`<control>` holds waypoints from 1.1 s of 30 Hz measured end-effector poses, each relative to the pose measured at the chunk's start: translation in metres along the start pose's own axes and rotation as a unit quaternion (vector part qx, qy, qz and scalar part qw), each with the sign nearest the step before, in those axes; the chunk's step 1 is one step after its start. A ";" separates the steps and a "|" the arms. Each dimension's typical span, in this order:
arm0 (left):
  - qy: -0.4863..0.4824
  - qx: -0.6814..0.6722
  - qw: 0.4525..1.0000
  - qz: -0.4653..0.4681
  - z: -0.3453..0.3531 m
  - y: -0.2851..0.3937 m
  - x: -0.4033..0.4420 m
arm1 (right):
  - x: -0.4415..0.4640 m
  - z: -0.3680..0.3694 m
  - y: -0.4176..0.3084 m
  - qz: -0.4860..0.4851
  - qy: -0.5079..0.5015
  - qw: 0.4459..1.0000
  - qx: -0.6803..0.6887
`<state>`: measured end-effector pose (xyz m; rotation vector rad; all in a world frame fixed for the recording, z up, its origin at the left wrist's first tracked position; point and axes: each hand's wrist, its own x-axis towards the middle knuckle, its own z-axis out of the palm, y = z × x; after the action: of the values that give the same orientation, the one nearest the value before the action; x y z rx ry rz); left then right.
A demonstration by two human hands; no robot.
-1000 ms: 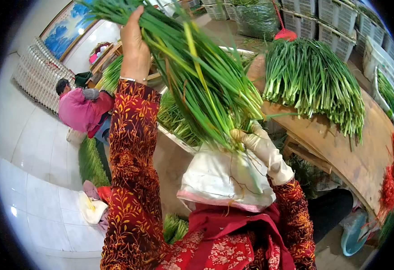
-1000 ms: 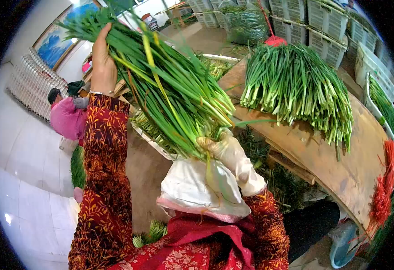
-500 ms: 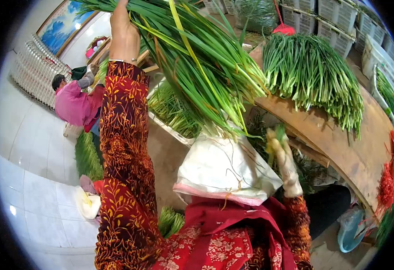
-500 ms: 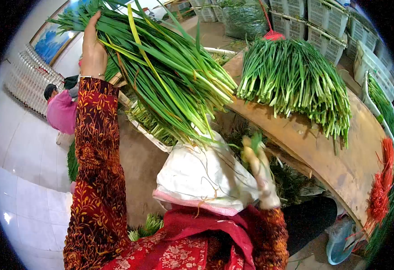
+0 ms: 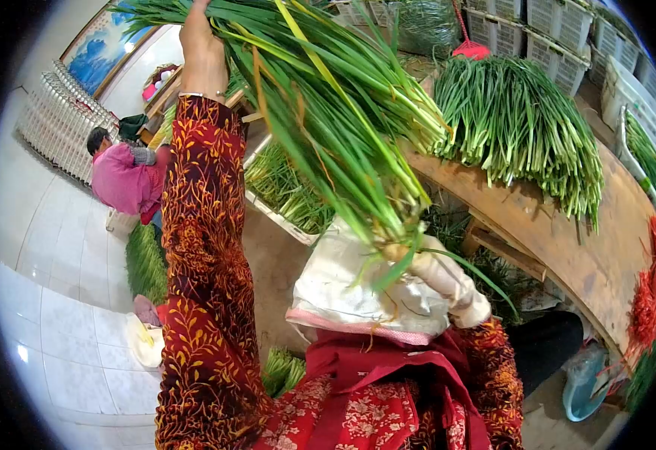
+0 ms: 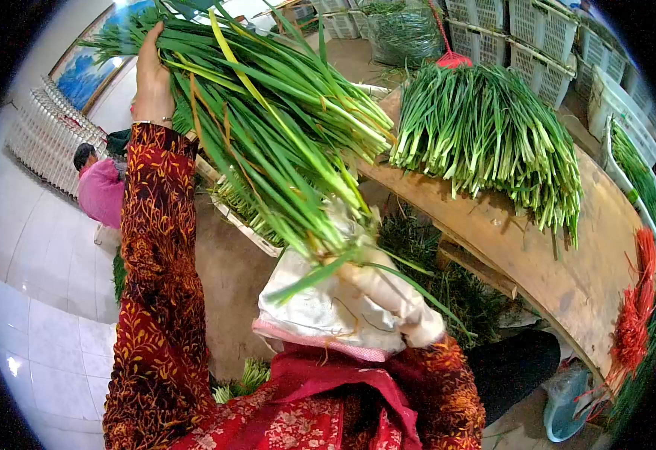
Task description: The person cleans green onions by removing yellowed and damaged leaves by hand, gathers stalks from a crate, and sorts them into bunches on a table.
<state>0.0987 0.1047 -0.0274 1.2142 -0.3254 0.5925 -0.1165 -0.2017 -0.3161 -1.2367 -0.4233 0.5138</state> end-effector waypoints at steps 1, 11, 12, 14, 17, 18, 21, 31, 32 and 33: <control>0.012 0.009 1.000 0.007 0.018 -0.002 -0.024 | -0.007 -0.011 0.006 0.016 0.007 1.000 0.000; 0.068 0.151 0.985 0.044 0.045 0.002 -0.068 | -0.122 -0.137 0.185 0.256 -0.030 0.761 -0.595; 0.074 0.159 0.983 0.046 0.046 0.006 -0.068 | -0.127 -0.146 0.175 0.255 -0.034 0.716 -0.648; 0.083 0.173 0.980 0.044 0.052 0.006 -0.076 | -0.095 -0.109 0.082 0.326 -0.035 0.625 -0.708; 0.073 0.183 0.979 0.050 0.067 0.007 -0.092 | -0.059 -0.080 -0.031 0.043 0.089 0.697 -0.710; 0.046 0.187 0.980 0.054 0.079 0.015 -0.108 | -0.045 -0.062 -0.071 0.053 0.149 0.806 -0.570; 0.010 0.141 0.987 0.077 0.095 0.014 -0.124 | -0.012 -0.010 -0.149 -0.149 0.261 0.857 -0.419; -0.033 0.137 0.990 -0.014 0.159 0.009 -0.189 | 0.056 0.031 -0.176 -0.349 0.158 0.895 -0.227; -0.070 0.076 0.995 -0.010 0.155 -0.002 -0.183 | 0.052 0.029 -0.177 -0.355 0.169 0.882 -0.259; -0.098 0.003 0.995 -0.011 0.164 0.003 -0.192 | 0.048 0.027 -0.178 -0.361 0.180 0.868 -0.289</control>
<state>-0.0456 -0.0971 -0.0741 1.2823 -0.4753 0.4561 -0.0684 -0.1957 -0.1366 -1.5801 -0.7024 -0.5271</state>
